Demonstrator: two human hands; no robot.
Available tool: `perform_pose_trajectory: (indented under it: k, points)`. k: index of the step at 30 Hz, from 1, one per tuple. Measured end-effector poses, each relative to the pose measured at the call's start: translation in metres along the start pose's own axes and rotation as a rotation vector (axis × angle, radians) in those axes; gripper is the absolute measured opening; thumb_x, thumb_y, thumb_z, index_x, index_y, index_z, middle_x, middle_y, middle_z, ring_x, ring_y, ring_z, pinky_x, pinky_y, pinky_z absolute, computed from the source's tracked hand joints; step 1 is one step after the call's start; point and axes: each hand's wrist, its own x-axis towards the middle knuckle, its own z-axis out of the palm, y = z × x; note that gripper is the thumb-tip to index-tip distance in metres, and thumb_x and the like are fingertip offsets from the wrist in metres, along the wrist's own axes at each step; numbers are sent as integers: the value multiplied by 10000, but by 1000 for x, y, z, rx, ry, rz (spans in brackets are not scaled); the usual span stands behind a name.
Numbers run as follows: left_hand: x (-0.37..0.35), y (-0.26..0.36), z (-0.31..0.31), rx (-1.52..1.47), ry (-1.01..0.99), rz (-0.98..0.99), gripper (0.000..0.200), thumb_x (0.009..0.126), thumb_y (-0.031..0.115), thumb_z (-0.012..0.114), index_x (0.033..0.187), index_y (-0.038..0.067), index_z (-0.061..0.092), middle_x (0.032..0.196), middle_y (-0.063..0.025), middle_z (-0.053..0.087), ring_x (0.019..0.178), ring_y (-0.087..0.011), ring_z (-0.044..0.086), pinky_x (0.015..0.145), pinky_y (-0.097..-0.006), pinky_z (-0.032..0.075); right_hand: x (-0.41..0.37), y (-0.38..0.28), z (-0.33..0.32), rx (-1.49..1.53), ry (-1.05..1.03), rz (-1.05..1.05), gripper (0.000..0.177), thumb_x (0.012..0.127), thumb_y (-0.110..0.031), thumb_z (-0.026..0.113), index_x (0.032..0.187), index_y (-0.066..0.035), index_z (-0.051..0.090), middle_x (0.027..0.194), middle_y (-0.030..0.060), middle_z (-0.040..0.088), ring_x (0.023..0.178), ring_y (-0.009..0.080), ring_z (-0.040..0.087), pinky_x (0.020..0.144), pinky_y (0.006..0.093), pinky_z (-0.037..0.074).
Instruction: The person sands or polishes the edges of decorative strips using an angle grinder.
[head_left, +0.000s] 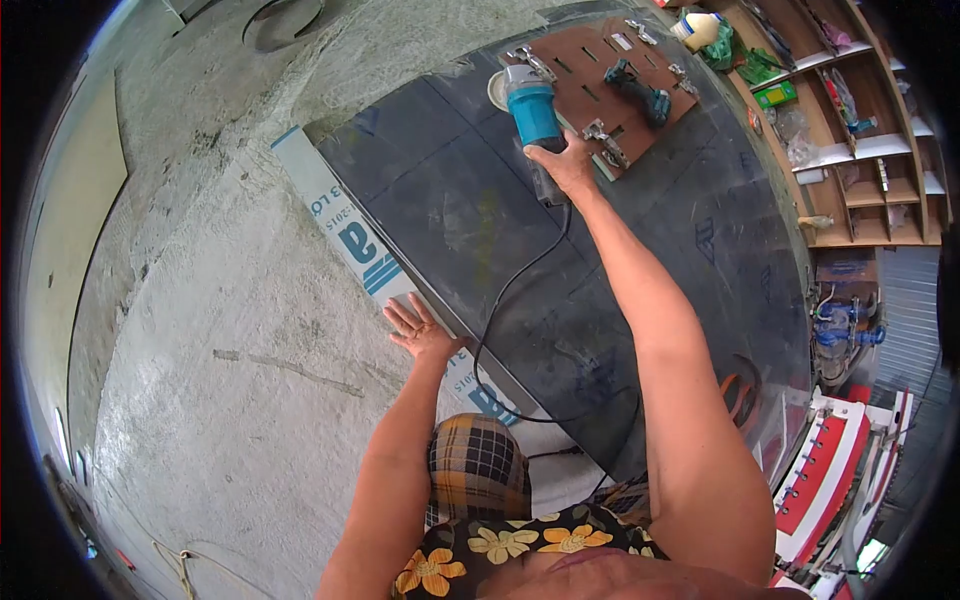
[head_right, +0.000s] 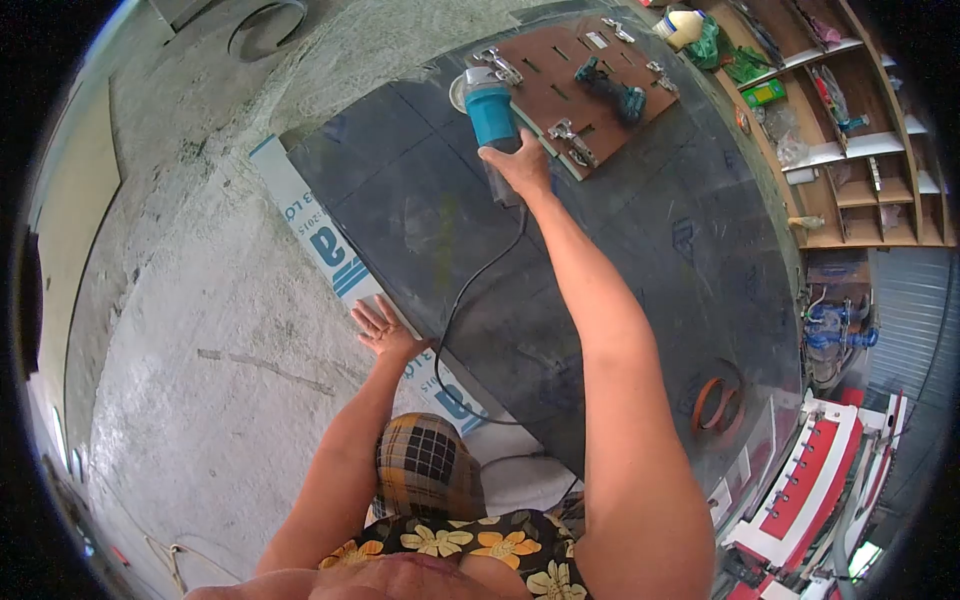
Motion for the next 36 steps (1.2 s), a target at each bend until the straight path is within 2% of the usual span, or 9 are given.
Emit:
perform_pose_trajectory:
  k: [6,8,18,23,26,27,30,31,36]
  points:
    - [3,-2,3,41,4,-23,1518,541,664,822,1505,92,-201,1521,-279,-279,1406,-443,-272,1110,-655,76,-59,6,-32,235,-30,-79,470,683,-335,815,976,-7,646,807,89,661,726,167,643,655,330,502]
    - [-2,-1,-1,42,11,-12,1427,601,672,774,1526,100,-150,1544,-274,-229,1427,-435,-231,1116,-643,74,-85,5,-43,276,-31,-42,465,699,-315,805,1002,-3,640,818,83,662,736,157,641,649,321,504]
    - [13,-10,18,26,85,50,1530,538,688,816,1497,108,-225,1510,-280,-305,1393,-467,-283,1095,-677,79,-278,-3,-86,315,-85,19,603,708,-332,777,1143,37,581,935,105,645,827,174,615,759,334,497]
    - [2,-25,24,-45,347,164,1371,590,637,801,1545,89,-15,1572,-278,-83,1461,-439,-77,1120,-645,113,-359,-2,-93,316,-116,120,563,699,-269,784,1126,31,574,959,92,631,834,159,588,778,327,487]
    - [-13,-24,36,-213,451,-20,1350,587,637,802,1544,89,23,1570,-290,-21,1460,-449,-18,1130,-635,110,-392,10,-99,334,-147,144,593,695,-252,789,1162,36,564,964,95,630,843,162,588,787,325,487]
    - [-18,-22,41,-186,508,-27,1348,590,624,806,1544,86,21,1556,-301,66,1450,-446,80,1122,-599,166,-401,12,-101,317,-146,163,653,696,-261,791,1219,45,547,996,105,635,879,180,599,820,326,486]
    - [-25,-13,44,-207,428,-57,1331,593,598,814,1543,81,37,1534,-297,138,1414,-426,188,1082,-539,248,-425,19,-110,302,-99,121,678,713,-349,795,1219,36,558,1007,97,636,901,176,595,834,325,478]
    - [-23,-10,46,-218,467,-79,1320,598,525,836,1538,82,23,1458,-294,254,1339,-409,292,1035,-496,287,-431,19,-113,321,-101,155,696,705,-324,797,1241,41,544,1030,106,636,921,188,598,850,332,477]
    - [-29,-11,37,-357,426,-180,1333,590,416,855,1532,102,-33,1329,-285,361,1271,-418,353,1017,-504,336,-453,30,-126,327,-63,201,753,688,-279,800,1299,52,510,1080,131,634,975,215,598,900,355,468]
